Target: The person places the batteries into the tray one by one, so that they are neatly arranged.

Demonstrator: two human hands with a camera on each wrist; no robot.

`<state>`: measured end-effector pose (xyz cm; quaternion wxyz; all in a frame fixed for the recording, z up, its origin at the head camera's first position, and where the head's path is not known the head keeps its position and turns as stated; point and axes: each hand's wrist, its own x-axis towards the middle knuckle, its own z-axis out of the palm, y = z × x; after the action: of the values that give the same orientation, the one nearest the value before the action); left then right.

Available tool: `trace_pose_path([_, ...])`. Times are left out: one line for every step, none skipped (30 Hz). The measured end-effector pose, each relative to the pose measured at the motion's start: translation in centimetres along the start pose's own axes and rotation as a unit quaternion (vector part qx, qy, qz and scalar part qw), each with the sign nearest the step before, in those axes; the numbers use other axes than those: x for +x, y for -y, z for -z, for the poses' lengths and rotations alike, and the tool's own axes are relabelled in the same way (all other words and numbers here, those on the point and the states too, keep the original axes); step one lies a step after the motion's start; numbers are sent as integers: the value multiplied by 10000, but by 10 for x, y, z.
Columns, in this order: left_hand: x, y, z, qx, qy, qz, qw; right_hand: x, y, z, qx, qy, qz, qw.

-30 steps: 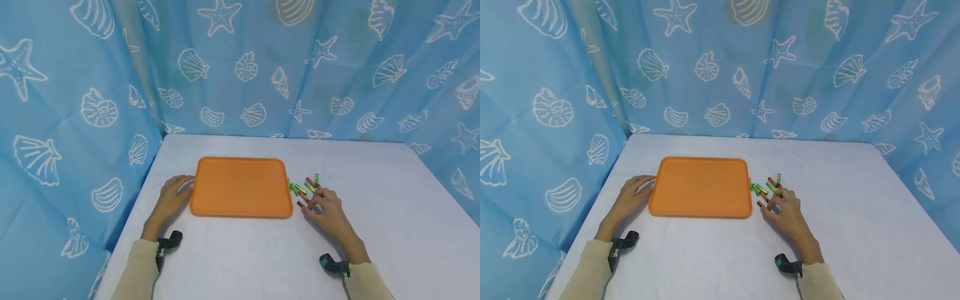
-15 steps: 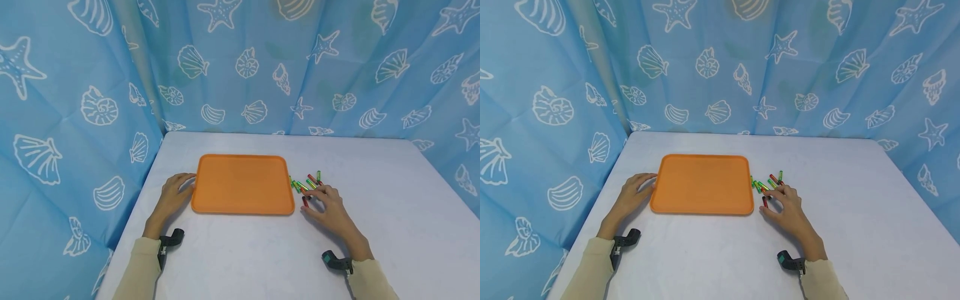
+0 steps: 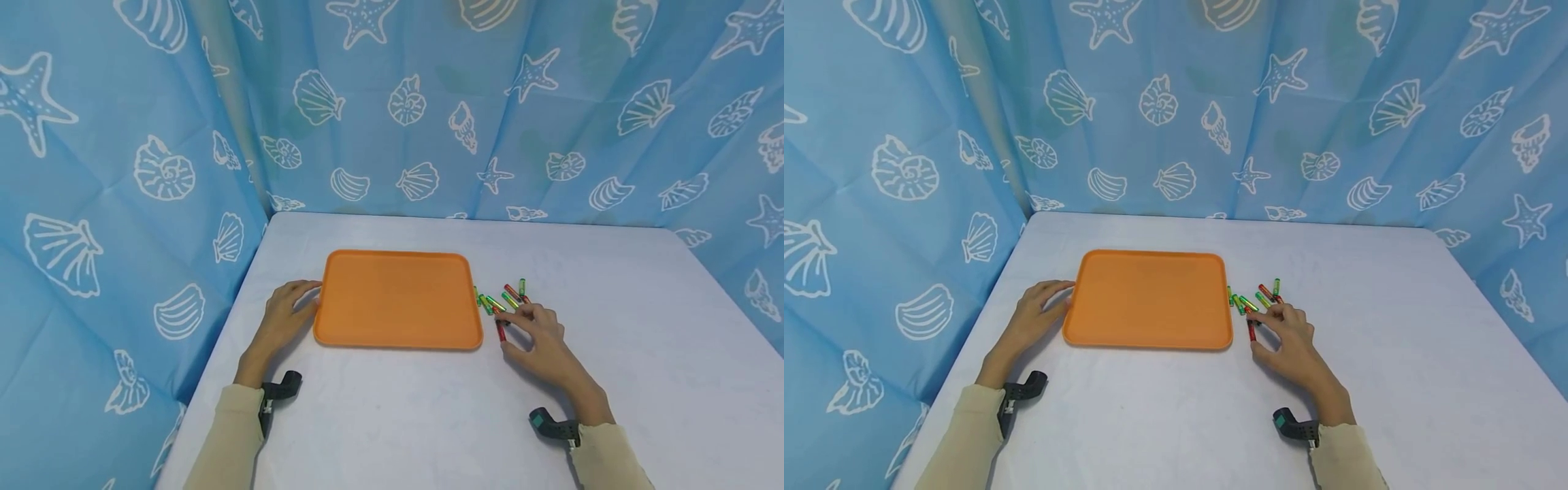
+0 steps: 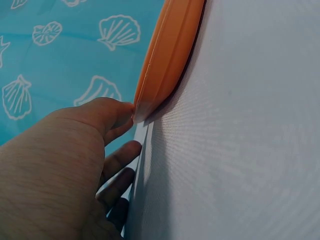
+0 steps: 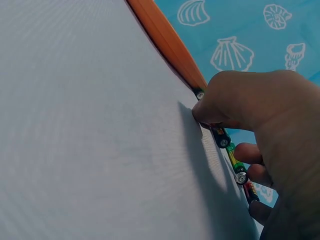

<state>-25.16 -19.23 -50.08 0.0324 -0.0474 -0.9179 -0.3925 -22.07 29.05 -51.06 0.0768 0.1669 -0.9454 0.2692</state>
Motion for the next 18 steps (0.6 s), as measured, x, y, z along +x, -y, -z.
trace_pose_path([0, 0, 0, 16, -1, -23, 10000, 0, 0, 0, 8, -11, 0, 10000])
trace_pose_path([0, 1, 0, 29, -1, -52, 10000, 0, -1, 0, 11, -21, 7, 10000])
trace_pose_path([0, 1, 0, 33, 1, -57, 10000, 0, -1, 0, 12, -35, 11, 10000])
trace_pose_path([0, 1, 0, 22, 9, -49, 10000, 0, -1, 0, 23, -52, 7, 10000])
trace_pose_path([1, 1, 0, 24, 17, -43, 10000, 0, -1, 0, 36, -74, 11, 10000])
trace_pose_path([1, 1, 0, 27, 26, -37, 10000, 0, -1, -1, 66, -91, 6, 9999])
trace_pose_path([0, 1, 0, 23, 33, -34, 10000, 0, -1, 0, 96, -111, 3, 9999])
trace_pose_path([0, 1, 0, 15, 35, -36, 10000, 0, -1, 0, 123, -122, 1, 9998])
trace_pose_path([0, 1, 0, 13, 38, -35, 10000, 0, -1, 0, 149, -133, -16, 9998])
trace_pose_path([0, 1, 0, 6, 38, -36, 10000, 0, 0, 0, 171, -149, -26, 9997])
trace_pose_path([-1, 1, 0, 4, 37, -40, 10000, 0, 1, 0, 191, -171, -30, 9997])
trace_pose_path([-1, 1, 0, 6, 35, -47, 10000, 1, 2, 1, 212, -177, -45, 9996])
trace_pose_path([-1, 1, 0, 8, 36, -48, 10000, 1, 2, 1, 207, -179, -65, 9996])
trace_pose_path([-1, 1, 0, 9, 37, -48, 10000, 1, 3, 1, 207, -167, -102, 9996])
trace_pose_path([-1, 1, 0, 14, 39, -49, 10000, 1, 4, 2, 218, -164, -139, 9995])
trace_pose_path([0, 1, 0, 12, 36, -62, 10000, 1, 5, 2, 230, -155, -181, 9995])
trace_pose_path([0, 1, 0, 16, 34, -79, 10000, 1, 5, 2, 236, -137, -231, 9994])
trace_pose_path([0, 1, 0, 21, 31, -99, 9999, 1, 6, 3, 249, -119, -278, 9992])
